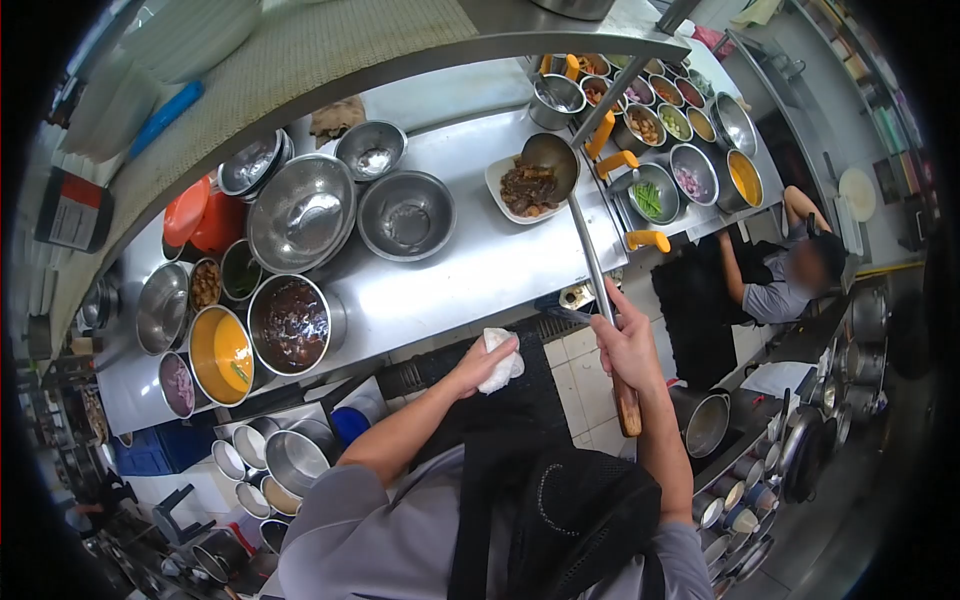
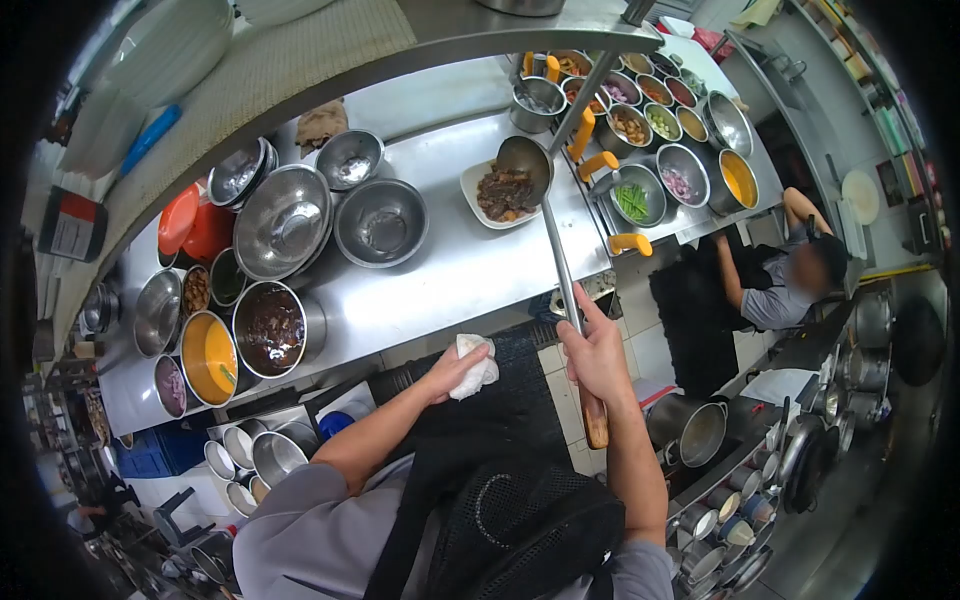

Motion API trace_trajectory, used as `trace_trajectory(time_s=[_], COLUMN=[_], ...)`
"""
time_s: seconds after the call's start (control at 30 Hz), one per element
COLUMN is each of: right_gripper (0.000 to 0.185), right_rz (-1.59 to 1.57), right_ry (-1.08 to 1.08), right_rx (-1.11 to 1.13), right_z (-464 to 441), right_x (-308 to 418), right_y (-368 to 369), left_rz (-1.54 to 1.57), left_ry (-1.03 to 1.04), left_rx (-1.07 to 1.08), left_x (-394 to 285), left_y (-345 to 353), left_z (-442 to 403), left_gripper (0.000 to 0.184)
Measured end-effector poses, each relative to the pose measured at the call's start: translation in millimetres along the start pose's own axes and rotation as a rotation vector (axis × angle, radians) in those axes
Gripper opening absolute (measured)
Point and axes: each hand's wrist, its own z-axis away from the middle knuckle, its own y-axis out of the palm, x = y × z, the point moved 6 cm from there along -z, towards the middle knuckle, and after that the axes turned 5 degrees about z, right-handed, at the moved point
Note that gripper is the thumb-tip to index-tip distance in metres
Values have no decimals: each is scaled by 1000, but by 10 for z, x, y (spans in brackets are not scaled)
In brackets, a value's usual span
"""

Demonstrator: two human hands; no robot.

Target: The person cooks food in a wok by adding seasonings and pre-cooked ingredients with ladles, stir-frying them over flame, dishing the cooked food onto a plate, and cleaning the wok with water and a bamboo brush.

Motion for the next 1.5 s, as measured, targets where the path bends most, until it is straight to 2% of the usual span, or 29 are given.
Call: trace_trajectory(time_s=[0.27, 0.5, 0.7, 0.83, 0.97, 1.07, 1.2, 1.5], right_gripper=[66, 67, 67, 68, 65, 64, 64, 62], right_rz=[-218, -237, -247, -230, -151, 158, 297, 528], right_ry=[8, 1, -26, -32, 10, -36, -54, -261], right_rx=[-22, 20, -66, -10, 34, -47, -87, -183], right_z=[-25, 14, 76, 224, 222, 162, 178, 293], right_x=[5, 58, 149, 210, 116, 78, 133, 116], right_y=[-64, -103, -207, -264, -98, -5, -26, -3], left_rz=[-3, -1, 3, 8, 23, 27, 25, 106], left_ry=[7, 5, 5, -23, -9, -9, -12, -16], left_rx=[-17, -25, -33, -24, 5, 25, 11, 5], left_x=[54, 57, 14, -20, -83, -83, -54, -110], left_y=[-139, -185, -200, -157, -32, 14, -26, 75], left_z=[21, 51, 27, -5, -46, -75, -111, -121], left_gripper=[39, 41, 43, 42, 43, 43, 41, 36])
